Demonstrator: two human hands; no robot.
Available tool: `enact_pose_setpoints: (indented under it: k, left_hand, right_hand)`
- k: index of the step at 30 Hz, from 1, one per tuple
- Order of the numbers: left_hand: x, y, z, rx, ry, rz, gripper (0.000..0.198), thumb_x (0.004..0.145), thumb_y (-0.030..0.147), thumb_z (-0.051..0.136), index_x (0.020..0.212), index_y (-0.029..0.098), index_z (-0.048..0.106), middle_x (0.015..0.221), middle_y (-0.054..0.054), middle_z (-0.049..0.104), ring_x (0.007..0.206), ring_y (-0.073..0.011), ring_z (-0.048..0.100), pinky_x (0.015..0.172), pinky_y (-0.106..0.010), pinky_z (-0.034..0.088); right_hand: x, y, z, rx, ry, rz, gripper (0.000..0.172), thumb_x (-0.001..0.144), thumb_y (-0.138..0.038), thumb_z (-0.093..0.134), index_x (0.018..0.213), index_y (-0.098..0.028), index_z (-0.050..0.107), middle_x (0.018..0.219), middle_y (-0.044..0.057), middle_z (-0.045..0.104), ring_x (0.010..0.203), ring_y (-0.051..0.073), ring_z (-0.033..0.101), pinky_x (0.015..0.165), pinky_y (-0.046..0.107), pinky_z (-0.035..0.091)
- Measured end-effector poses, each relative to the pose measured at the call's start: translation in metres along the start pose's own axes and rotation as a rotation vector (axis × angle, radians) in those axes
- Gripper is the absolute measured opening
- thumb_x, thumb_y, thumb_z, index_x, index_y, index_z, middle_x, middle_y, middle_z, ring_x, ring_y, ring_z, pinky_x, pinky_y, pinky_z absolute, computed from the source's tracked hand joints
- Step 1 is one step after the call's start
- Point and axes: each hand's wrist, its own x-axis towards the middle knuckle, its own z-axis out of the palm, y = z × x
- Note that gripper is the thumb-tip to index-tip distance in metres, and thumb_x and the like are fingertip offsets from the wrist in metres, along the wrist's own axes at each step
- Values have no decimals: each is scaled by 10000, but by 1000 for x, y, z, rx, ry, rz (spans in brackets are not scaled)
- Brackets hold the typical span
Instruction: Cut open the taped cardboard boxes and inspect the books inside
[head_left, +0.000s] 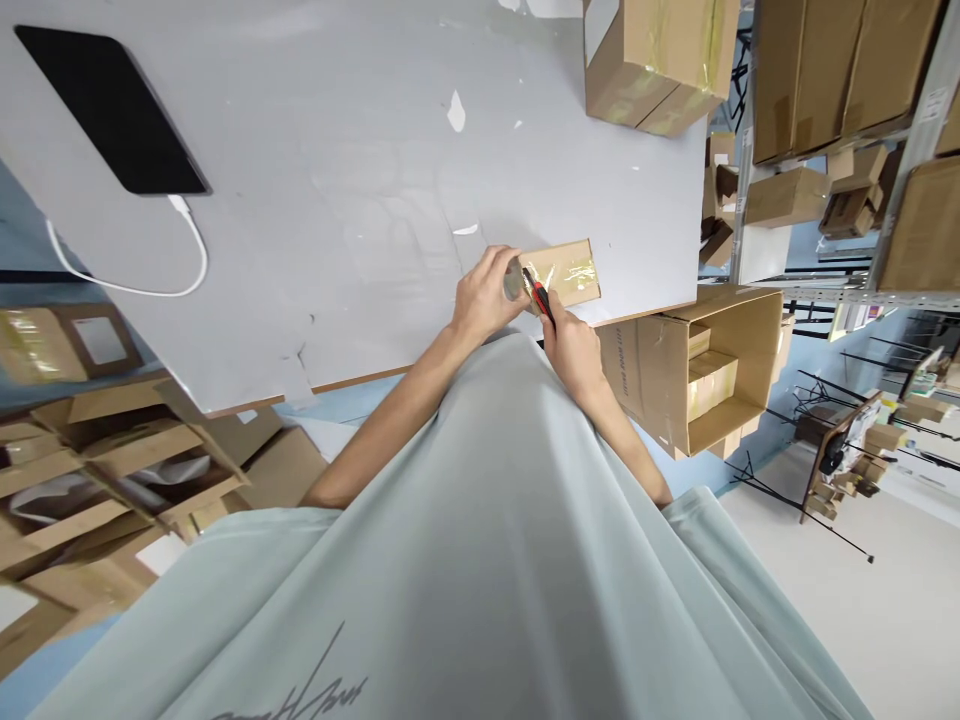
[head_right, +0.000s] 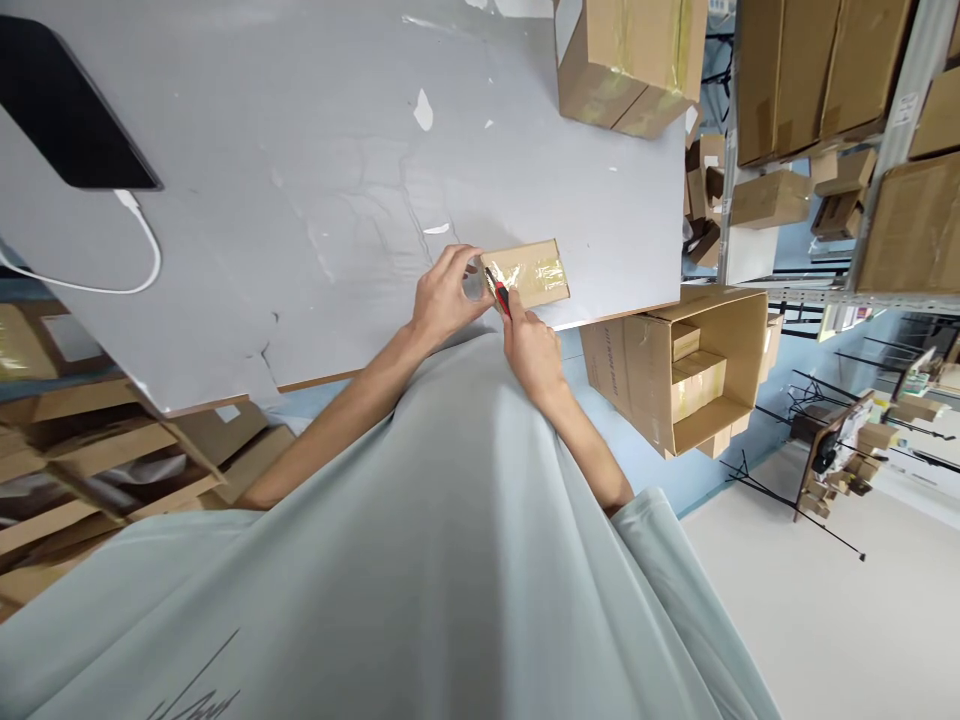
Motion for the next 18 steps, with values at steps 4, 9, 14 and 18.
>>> enact_pose_setpoints:
  k: [4, 9, 14, 18]
  left_hand:
    - [-1, -3, -5, -6, -3, 11, 601, 919, 293, 737, 1511, 301, 636, 1501, -91, 717, 1234, -284, 769, 1071, -405, 633]
    - [-2, -2, -8, 13, -32, 77, 586, 891, 265, 734, 1473, 288, 675, 1484, -95, 742, 1309, -296, 749, 1119, -406, 615]
    - [-3, 1, -8, 20, -62, 98, 606, 871, 241, 742, 1471, 291, 676, 1495, -92, 739, 1305, -302, 748, 1121, -416, 606]
    - [-6, 1, -12, 15, -86, 91, 590, 879, 245, 745, 1463, 299, 681, 1471, -89, 742, 1285, -302, 749, 1116, -421, 604]
  right_hand:
    - [2, -16, -7, -103, -44, 24, 622, 1236, -264, 298, 1854, -195, 280, 1384, 193, 808, 1188, 309, 810, 1048, 415, 617]
    - [-6, -20, -24, -175, -115, 41, 579, 1229, -222, 325, 1805, -180, 367, 1332, 216, 818, 1212, 314, 814, 1030, 399, 621]
    - [-19, -18, -32, -183, -159, 63, 554, 1228, -224, 339, 1778, -189, 401, 1325, 207, 826, 1229, 322, 813, 1027, 406, 627]
    - [-21, -15, -27, -162, -198, 73, 567, 1222, -249, 377, 1784, -177, 387, 1351, 217, 818, 1268, 329, 798, 1037, 408, 621]
